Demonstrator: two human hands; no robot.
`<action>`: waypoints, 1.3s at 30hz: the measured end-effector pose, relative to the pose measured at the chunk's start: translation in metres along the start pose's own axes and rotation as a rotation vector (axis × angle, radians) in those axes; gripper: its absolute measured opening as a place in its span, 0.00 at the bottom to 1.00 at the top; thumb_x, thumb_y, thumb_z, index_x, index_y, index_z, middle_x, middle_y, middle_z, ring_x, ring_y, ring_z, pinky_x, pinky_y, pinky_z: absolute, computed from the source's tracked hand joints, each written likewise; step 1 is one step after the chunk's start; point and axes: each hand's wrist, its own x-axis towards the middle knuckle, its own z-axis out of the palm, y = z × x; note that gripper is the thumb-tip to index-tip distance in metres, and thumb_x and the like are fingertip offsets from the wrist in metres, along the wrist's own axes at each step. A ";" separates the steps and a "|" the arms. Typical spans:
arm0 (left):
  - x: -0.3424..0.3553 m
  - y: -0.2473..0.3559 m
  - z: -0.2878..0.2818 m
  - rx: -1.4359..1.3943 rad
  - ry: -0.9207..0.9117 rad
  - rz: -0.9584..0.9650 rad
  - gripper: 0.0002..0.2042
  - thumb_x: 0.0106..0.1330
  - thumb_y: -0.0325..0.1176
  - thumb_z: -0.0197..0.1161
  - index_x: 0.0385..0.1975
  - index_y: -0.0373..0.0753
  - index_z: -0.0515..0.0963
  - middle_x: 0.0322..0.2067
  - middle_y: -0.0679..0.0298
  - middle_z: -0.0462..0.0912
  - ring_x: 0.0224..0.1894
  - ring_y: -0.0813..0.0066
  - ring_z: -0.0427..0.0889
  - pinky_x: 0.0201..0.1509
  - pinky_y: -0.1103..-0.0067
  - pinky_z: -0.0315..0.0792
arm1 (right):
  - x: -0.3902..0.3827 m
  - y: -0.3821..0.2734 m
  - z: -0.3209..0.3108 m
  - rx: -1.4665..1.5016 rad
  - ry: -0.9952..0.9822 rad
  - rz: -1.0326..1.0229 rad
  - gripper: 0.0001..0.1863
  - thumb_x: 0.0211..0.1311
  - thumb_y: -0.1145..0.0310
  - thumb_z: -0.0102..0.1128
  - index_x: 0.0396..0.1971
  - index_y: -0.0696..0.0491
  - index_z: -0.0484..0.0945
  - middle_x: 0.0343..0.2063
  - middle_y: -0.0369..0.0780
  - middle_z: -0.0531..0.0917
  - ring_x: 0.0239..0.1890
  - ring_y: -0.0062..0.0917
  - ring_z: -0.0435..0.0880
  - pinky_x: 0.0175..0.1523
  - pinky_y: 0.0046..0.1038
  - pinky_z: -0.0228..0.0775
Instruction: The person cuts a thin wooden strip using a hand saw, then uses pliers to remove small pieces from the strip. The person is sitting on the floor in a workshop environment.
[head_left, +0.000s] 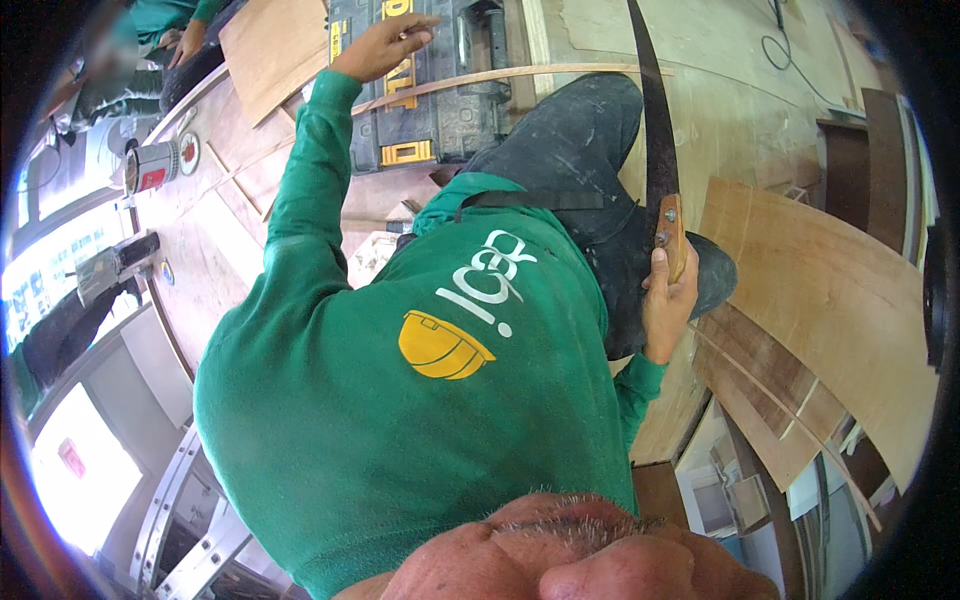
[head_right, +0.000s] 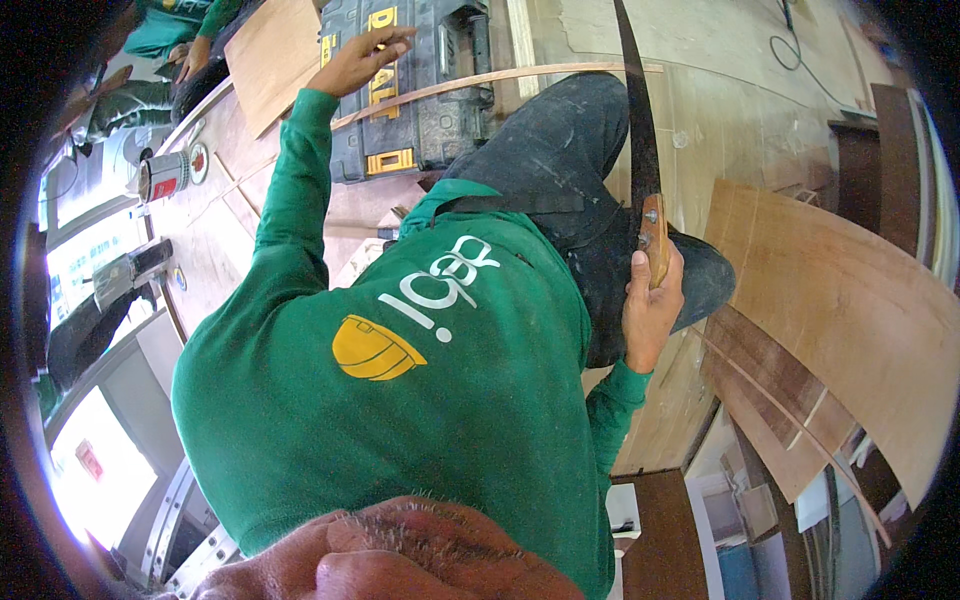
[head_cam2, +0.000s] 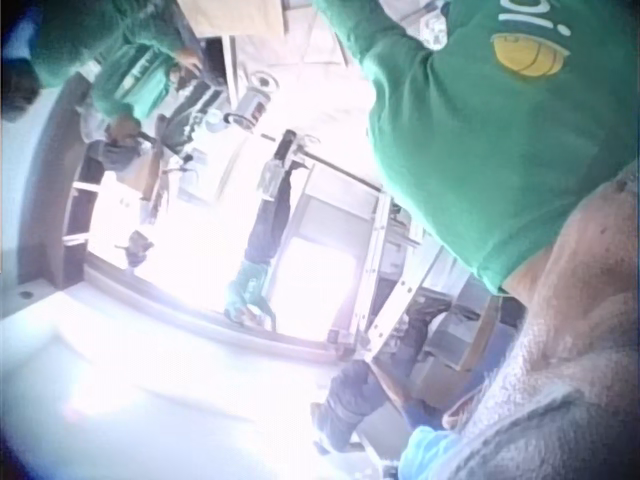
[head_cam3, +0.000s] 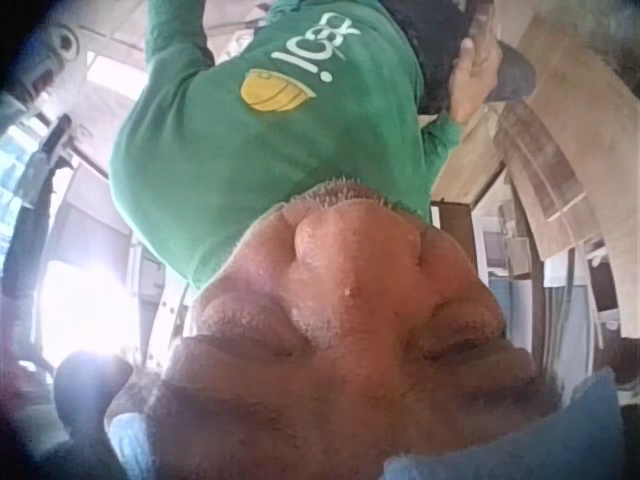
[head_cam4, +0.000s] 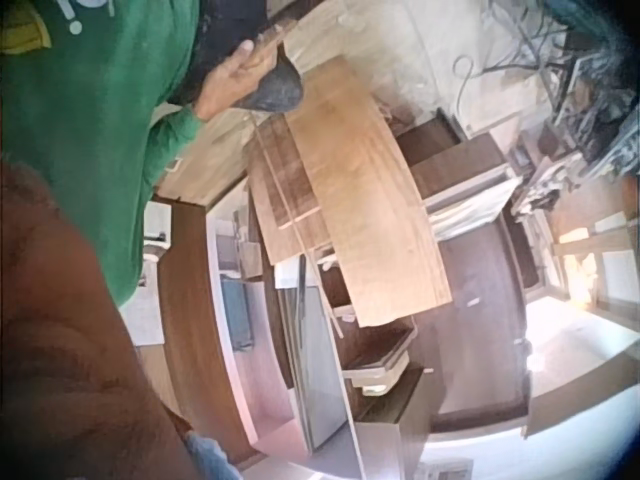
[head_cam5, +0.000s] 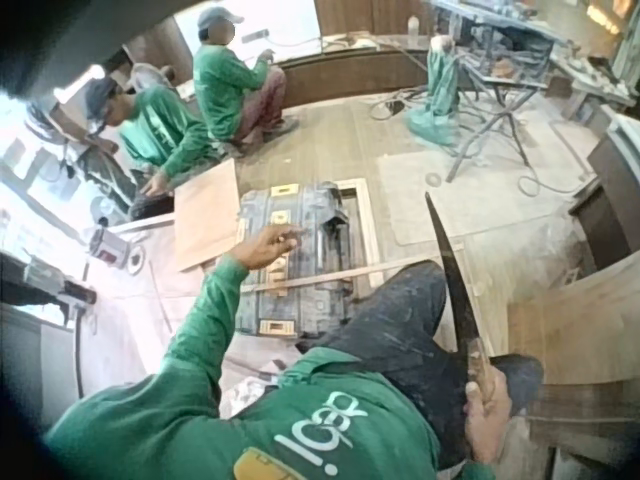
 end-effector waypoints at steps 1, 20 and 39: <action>-0.004 0.003 0.004 0.001 0.002 -0.021 0.25 0.81 0.51 0.58 0.71 0.44 0.76 0.61 0.55 0.85 0.63 0.61 0.83 0.67 0.67 0.76 | 0.001 0.002 -0.002 0.018 -0.009 0.003 0.23 0.77 0.59 0.64 0.64 0.55 0.78 0.40 0.34 0.84 0.27 0.16 0.74 0.34 0.22 0.70; 0.137 0.102 0.188 0.052 -0.038 0.204 0.25 0.79 0.55 0.57 0.62 0.43 0.82 0.49 0.45 0.88 0.53 0.43 0.86 0.59 0.57 0.77 | -0.014 -0.021 -0.039 0.210 0.184 0.037 0.24 0.77 0.60 0.65 0.65 0.56 0.74 0.43 0.35 0.82 0.30 0.12 0.73 0.32 0.16 0.68; 0.151 0.171 0.194 0.120 0.048 0.091 0.23 0.82 0.53 0.47 0.56 0.44 0.82 0.51 0.46 0.87 0.56 0.42 0.84 0.61 0.54 0.75 | 0.019 -0.009 -0.043 -0.086 0.033 -0.224 0.21 0.76 0.64 0.65 0.62 0.59 0.77 0.46 0.46 0.87 0.46 0.30 0.86 0.55 0.31 0.77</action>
